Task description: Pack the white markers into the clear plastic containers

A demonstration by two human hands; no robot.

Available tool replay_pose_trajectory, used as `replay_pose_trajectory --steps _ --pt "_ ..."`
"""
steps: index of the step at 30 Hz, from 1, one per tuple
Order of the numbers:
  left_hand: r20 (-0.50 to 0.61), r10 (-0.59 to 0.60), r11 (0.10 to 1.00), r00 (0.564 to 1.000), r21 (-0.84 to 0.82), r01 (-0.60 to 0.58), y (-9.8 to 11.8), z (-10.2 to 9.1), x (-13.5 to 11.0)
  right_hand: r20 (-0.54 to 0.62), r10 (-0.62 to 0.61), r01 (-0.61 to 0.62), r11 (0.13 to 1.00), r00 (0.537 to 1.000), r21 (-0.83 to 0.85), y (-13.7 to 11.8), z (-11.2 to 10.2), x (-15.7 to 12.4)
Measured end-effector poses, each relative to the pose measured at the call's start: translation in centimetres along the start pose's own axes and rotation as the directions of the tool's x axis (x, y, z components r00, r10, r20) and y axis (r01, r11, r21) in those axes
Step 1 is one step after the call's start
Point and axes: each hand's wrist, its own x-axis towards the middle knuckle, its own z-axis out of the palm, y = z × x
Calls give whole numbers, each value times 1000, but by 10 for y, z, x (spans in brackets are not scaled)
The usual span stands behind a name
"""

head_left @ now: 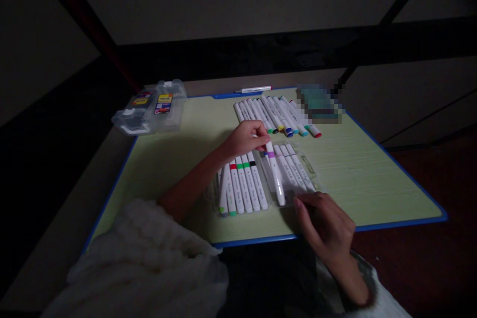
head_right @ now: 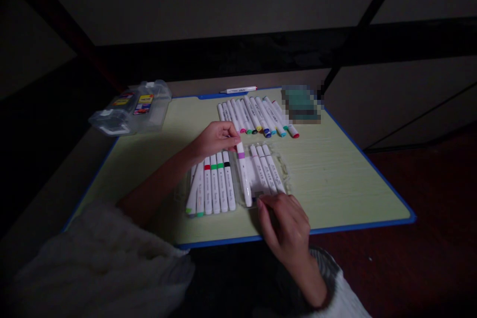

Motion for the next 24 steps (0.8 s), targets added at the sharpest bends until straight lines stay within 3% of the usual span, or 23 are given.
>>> replay_pose_trajectory --steps 11,16,24 --pt "36 52 972 998 227 -59 -17 -5 7 147 -114 115 993 983 4 3 -2 0" --pt "49 143 901 988 406 -151 -23 -9 8 197 -145 163 984 970 -77 2 0 2" --pt "40 155 798 987 584 -149 -19 -11 5 224 -143 166 982 964 -86 0 1 5"
